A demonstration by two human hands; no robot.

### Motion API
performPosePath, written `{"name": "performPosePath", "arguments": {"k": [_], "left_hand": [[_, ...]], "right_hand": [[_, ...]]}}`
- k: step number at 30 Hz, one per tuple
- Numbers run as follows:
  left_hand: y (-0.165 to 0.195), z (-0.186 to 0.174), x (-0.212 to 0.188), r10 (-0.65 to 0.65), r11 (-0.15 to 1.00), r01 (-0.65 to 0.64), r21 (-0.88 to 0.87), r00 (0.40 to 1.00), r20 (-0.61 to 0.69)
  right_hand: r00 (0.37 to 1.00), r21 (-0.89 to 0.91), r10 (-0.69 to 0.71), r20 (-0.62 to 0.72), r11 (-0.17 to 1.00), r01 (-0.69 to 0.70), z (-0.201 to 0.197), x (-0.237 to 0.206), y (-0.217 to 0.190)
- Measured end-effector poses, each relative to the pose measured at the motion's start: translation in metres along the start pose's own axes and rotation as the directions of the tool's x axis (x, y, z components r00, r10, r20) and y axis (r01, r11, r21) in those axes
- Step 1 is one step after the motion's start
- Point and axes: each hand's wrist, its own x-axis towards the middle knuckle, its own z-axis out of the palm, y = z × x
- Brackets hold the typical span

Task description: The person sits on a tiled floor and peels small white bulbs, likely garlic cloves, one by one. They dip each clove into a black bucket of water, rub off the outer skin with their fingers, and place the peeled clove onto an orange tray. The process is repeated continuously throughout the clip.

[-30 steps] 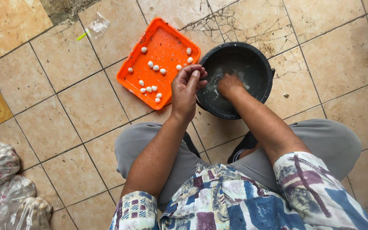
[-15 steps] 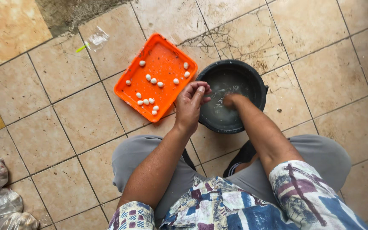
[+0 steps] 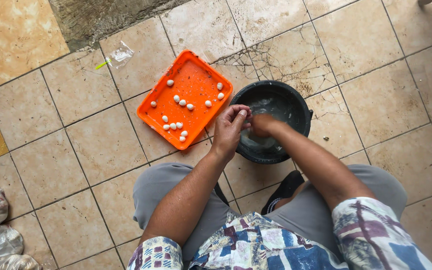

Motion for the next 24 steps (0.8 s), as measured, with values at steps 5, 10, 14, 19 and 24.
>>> {"name": "performPosePath", "arguments": {"k": [5, 10, 14, 19, 24], "left_hand": [[0.009, 0.004, -0.008, 0.081, 0.938, -0.088, 0.335, 0.996, 0.037], [0.022, 0.023, -0.03, 0.212, 0.784, -0.27, 0.559, 0.963, 0.168], [0.023, 0.036, -0.046, 0.26, 0.778, -0.38, 0.5, 0.92, 0.294], [0.013, 0.034, -0.045, 0.159, 0.903, -0.243, 0.353, 0.955, 0.249], [0.003, 0.026, -0.038, 0.088, 0.96, -0.156, 0.234, 0.957, 0.277]], "right_hand": [[0.998, 0.999, 0.064, 0.011, -0.033, -0.009, -0.023, -0.058, 0.021], [0.973, 0.936, -0.044, -0.227, -0.286, 0.205, -0.036, -0.145, 0.01], [0.905, 0.896, 0.096, -0.414, -0.136, 0.424, -0.03, -0.181, -0.01], [0.812, 0.815, 0.198, -0.549, 0.344, 0.467, -0.027, -0.183, -0.018], [0.744, 0.762, 0.216, -0.632, 0.347, 0.547, -0.029, -0.181, -0.023]]}}
